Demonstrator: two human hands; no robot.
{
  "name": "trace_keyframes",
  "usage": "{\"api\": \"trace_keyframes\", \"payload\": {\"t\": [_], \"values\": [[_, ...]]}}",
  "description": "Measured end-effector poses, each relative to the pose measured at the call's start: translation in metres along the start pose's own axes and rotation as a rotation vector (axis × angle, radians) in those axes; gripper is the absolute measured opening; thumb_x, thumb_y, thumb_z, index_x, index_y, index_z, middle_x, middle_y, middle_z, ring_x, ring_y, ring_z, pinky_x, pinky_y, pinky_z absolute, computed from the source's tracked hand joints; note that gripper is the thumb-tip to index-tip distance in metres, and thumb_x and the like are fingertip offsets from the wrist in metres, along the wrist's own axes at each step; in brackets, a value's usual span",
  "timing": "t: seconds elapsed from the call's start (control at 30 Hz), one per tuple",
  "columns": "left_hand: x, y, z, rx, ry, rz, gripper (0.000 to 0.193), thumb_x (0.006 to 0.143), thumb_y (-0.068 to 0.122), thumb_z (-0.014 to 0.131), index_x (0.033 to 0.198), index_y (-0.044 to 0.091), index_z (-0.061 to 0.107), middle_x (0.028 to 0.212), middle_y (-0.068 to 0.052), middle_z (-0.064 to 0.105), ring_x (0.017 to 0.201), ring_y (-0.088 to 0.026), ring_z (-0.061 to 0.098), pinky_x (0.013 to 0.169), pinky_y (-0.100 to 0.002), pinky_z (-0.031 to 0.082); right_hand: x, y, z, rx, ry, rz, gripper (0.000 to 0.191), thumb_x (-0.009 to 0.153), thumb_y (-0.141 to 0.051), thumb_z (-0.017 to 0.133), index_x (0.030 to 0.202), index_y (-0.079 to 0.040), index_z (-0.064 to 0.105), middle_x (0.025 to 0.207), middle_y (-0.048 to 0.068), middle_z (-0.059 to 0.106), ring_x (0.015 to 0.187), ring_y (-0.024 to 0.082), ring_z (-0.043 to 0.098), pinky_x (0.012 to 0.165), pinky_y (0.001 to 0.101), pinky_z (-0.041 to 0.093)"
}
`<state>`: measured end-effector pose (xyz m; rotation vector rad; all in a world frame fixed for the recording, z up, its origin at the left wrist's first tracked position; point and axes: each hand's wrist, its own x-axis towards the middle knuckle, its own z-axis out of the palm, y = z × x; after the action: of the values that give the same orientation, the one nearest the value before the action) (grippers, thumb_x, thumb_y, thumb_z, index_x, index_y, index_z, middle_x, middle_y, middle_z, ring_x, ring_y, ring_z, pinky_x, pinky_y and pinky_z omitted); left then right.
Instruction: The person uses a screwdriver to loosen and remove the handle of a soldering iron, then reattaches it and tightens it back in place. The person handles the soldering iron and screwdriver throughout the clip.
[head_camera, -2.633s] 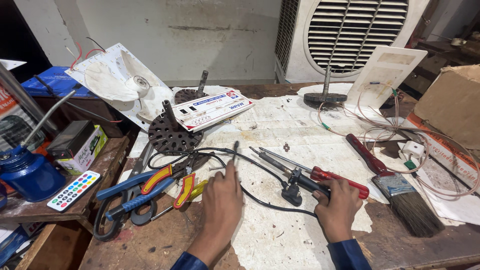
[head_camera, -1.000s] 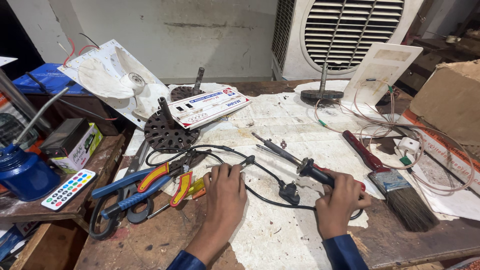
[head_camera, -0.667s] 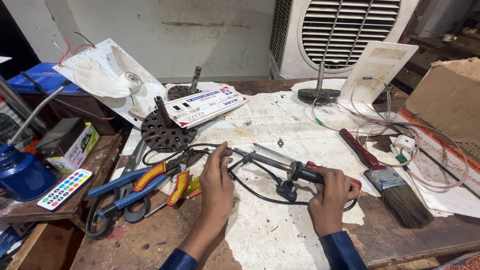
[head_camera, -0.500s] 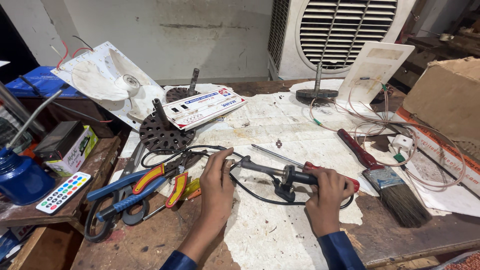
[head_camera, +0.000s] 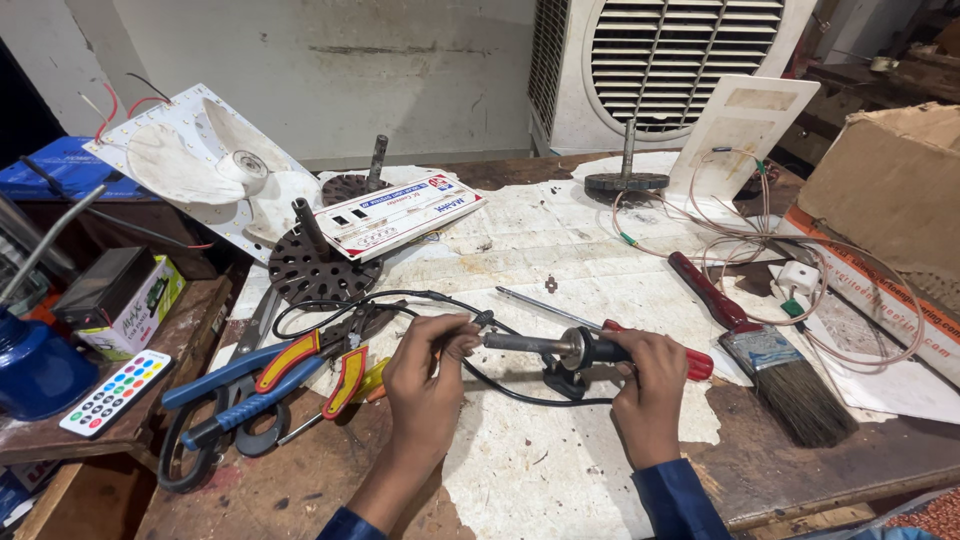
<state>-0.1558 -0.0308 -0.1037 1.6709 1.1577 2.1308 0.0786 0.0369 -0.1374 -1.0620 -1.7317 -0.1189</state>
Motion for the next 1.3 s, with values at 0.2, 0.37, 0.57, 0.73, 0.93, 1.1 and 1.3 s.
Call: {"api": "trace_keyframes", "payload": {"t": [0.2, 0.37, 0.57, 0.73, 0.93, 1.1, 1.3], "values": [[-0.003, -0.010, -0.001, -0.084, -0.014, -0.061, 0.028, 0.100, -0.005, 0.059, 0.127, -0.002, 0.052, 0.107, -0.014, 0.074, 0.096, -0.016, 0.074, 0.085, -0.028, 0.064, -0.001, 0.002, -0.002, 0.066, -0.031, -0.015, 0.051, 0.078, 0.016, 0.054, 0.118, -0.010, 0.071, 0.117, 0.007, 0.069, 0.121, 0.033, 0.052, 0.106, 0.0440, 0.040], [-0.001, -0.012, 0.001, -0.140, 0.016, -0.146, 0.026, 0.099, -0.005, 0.059, 0.124, -0.002, 0.055, 0.106, -0.013, 0.074, 0.097, -0.016, 0.073, 0.085, -0.028, 0.063, -0.001, 0.002, 0.004, 0.116, -0.076, -0.084, 0.040, 0.090, 0.002, 0.059, 0.123, -0.016, 0.072, 0.123, 0.004, 0.071, 0.124, 0.028, 0.056, 0.108, 0.0412, 0.044], [0.001, -0.011, 0.003, -0.058, 0.037, -0.195, 0.020, 0.097, -0.004, 0.062, 0.116, -0.001, 0.061, 0.103, -0.011, 0.076, 0.096, -0.014, 0.075, 0.083, -0.027, 0.063, 0.000, 0.006, 0.006, 0.070, -0.198, -0.076, 0.059, 0.082, -0.045, 0.074, 0.131, -0.013, 0.068, 0.120, 0.009, 0.068, 0.119, 0.030, 0.054, 0.104, 0.0453, 0.039], [0.001, -0.004, 0.002, -0.071, -0.001, -0.074, 0.017, 0.096, -0.004, 0.066, 0.113, -0.001, 0.062, 0.105, -0.012, 0.073, 0.098, -0.016, 0.073, 0.088, -0.028, 0.062, -0.002, 0.008, 0.007, 0.125, -0.218, -0.053, 0.082, 0.074, -0.059, 0.075, 0.139, -0.013, 0.059, 0.127, 0.010, 0.065, 0.121, 0.033, 0.048, 0.104, 0.0478, 0.035], [0.003, 0.007, 0.003, -0.074, -0.056, 0.079, 0.016, 0.097, -0.003, 0.064, 0.112, -0.002, 0.061, 0.115, -0.014, 0.065, 0.101, -0.017, 0.071, 0.084, -0.027, 0.066, -0.004, 0.014, 0.014, 0.029, -0.253, -0.003, 0.085, 0.074, -0.065, 0.073, 0.143, -0.018, 0.057, 0.130, 0.012, 0.061, 0.125, 0.034, 0.045, 0.107, 0.0500, 0.033], [0.005, 0.013, 0.000, -0.115, -0.087, 0.008, 0.018, 0.094, -0.002, 0.065, 0.112, 0.000, 0.060, 0.109, -0.011, 0.068, 0.095, -0.015, 0.075, 0.080, -0.027, 0.063, -0.005, 0.015, 0.014, 0.129, -0.196, -0.006, 0.088, 0.082, -0.068, 0.060, 0.151, -0.013, 0.047, 0.132, 0.012, 0.059, 0.120, 0.030, 0.050, 0.104, 0.0483, 0.035], [0.007, 0.022, -0.003, -0.079, -0.068, 0.044, 0.016, 0.095, -0.001, 0.068, 0.110, -0.001, 0.063, 0.103, -0.011, 0.069, 0.093, -0.015, 0.074, 0.082, -0.026, 0.066, -0.006, 0.007, 0.012, 0.059, -0.197, -0.117, 0.064, 0.098, -0.053, 0.050, 0.141, -0.007, 0.054, 0.128, 0.017, 0.060, 0.120, 0.034, 0.052, 0.103, 0.0486, 0.036]]}}
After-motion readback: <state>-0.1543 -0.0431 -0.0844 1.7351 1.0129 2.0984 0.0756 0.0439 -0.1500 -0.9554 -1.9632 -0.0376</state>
